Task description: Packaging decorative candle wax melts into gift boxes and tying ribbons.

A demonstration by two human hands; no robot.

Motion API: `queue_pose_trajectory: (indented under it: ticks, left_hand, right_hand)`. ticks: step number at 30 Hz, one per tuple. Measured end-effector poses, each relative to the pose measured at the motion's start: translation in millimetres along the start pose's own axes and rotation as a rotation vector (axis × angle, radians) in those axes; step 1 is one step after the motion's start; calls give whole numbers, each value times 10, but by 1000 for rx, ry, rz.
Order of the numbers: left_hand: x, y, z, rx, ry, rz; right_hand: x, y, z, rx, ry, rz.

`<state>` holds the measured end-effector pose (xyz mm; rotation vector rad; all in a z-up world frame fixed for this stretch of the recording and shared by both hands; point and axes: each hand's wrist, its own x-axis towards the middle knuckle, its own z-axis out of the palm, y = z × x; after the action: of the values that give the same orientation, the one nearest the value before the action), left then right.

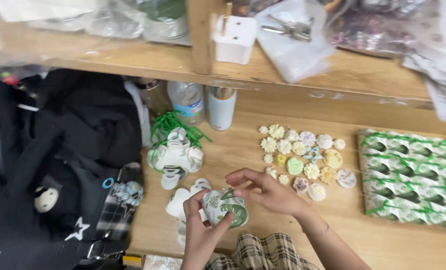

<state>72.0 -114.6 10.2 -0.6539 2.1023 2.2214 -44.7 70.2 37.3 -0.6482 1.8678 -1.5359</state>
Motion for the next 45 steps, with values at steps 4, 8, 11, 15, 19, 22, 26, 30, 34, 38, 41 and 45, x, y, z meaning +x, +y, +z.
queue_pose_trajectory:
  ticks: [4, 8, 11, 15, 19, 22, 26, 30, 34, 38, 41, 45]
  left_hand:
    - [57, 160, 363, 342, -71, 288]
    - [7, 217, 717, 497, -169, 567]
    - [-44, 265, 959, 589, -241, 634]
    - [-139, 215, 1210, 691, -313, 606]
    - [-214, 86, 1378, 811, -341, 580]
    - [-269, -11, 1511, 925, -374, 524]
    - [-345, -126, 1668, 1076, -422, 547]
    - [-414, -202, 1845, 1100, -421, 593]
    - [-462, -244, 1949, 1083, -379, 633]
    - [-517, -136, 2043, 1107, -405, 637]
    - [-520, -72, 2132, 1136, -410, 647]
    - [-490, -14, 2180, 1132, -396, 636]
  right_hand:
    - [-617, -142, 149, -207, 293, -30]
    - [-980, -47, 226, -218, 586, 0]
    - [-1114, 198, 256, -20, 782, 38]
    - [-1304, 485, 277, 140, 939, 70]
    - [-1456, 594, 308, 70, 978, 99]
    - [-1551, 757, 364, -166, 955, 165]
    - [-1654, 1071, 395, -390, 942, 292]
    - [-1771, 1055, 285, -335, 1010, 219]
    - [-1871, 934, 169, -66, 1050, 153]
    - [-1929, 1112, 134, -230, 1056, 78]
    - [-1942, 1103, 61, -239, 1089, 100]
    - [-1920, 1103, -47, -167, 1096, 133]
